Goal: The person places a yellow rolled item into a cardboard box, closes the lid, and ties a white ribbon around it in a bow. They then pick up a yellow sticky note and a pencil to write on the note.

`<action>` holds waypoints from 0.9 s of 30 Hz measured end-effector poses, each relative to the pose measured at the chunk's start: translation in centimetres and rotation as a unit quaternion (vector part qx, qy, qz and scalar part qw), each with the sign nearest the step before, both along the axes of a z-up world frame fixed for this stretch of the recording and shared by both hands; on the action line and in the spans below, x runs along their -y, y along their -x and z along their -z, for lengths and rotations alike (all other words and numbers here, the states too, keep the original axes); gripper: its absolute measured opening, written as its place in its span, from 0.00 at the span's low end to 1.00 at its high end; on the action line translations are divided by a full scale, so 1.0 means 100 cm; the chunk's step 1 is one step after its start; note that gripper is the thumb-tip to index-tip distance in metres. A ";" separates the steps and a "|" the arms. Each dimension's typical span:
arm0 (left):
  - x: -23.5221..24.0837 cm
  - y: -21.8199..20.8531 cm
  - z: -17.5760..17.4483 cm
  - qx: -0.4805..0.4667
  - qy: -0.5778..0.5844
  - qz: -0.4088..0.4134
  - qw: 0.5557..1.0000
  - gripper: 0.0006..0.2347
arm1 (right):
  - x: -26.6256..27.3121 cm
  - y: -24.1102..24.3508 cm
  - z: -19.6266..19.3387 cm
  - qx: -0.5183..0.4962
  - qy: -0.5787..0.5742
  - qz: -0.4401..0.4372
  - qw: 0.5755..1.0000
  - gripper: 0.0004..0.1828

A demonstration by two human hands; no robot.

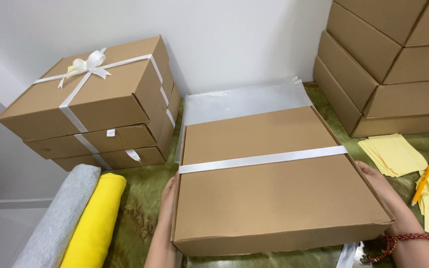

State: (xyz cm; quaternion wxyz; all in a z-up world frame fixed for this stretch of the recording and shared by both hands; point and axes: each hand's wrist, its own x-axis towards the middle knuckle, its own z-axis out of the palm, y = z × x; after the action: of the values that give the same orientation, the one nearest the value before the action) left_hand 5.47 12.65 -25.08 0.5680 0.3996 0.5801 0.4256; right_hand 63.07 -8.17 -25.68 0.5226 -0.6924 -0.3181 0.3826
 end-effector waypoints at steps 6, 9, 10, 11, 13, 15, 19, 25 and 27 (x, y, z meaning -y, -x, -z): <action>0.016 0.010 -0.024 -0.043 0.008 0.034 0.998 0.26 | 0.007 -0.046 0.024 -0.038 0.070 -0.008 0.997 0.30; 0.033 0.003 -0.048 -0.067 0.059 0.024 0.996 0.36 | 0.013 -0.078 0.035 -0.085 0.021 0.006 0.996 0.28; 0.035 0.001 -0.053 -0.049 0.058 0.025 0.997 0.35 | 0.015 -0.085 0.037 -0.100 0.006 0.011 0.995 0.27; 0.037 0.000 -0.059 -0.032 0.056 0.026 0.998 0.34 | 0.016 -0.091 0.040 -0.116 -0.008 0.015 0.993 0.27; 0.039 0.001 -0.064 0.002 0.054 0.028 0.998 0.31 | 0.017 -0.091 0.042 -0.149 -0.037 0.022 0.988 0.25; 0.042 0.004 -0.068 0.036 0.053 0.027 0.998 0.29 | 0.016 -0.084 0.040 -0.181 -0.064 0.027 0.981 0.24; 0.045 0.010 -0.074 0.106 0.051 0.025 0.993 0.24 | 0.012 -0.060 0.032 -0.244 -0.115 0.036 0.962 0.21; 0.041 0.002 -0.086 0.210 0.046 0.037 0.976 0.18 | 0.006 -0.035 0.023 -0.333 -0.194 0.060 0.921 0.17; 0.042 0.001 -0.088 0.244 0.048 0.038 0.968 0.16 | 0.005 -0.019 0.014 -0.363 -0.216 0.067 0.904 0.15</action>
State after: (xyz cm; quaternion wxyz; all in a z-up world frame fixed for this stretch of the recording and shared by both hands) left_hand 5.33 8.48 -16.27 0.7264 0.2783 0.4281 0.4600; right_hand 64.98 -8.67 -27.11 0.7631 -0.3954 -0.1341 0.4933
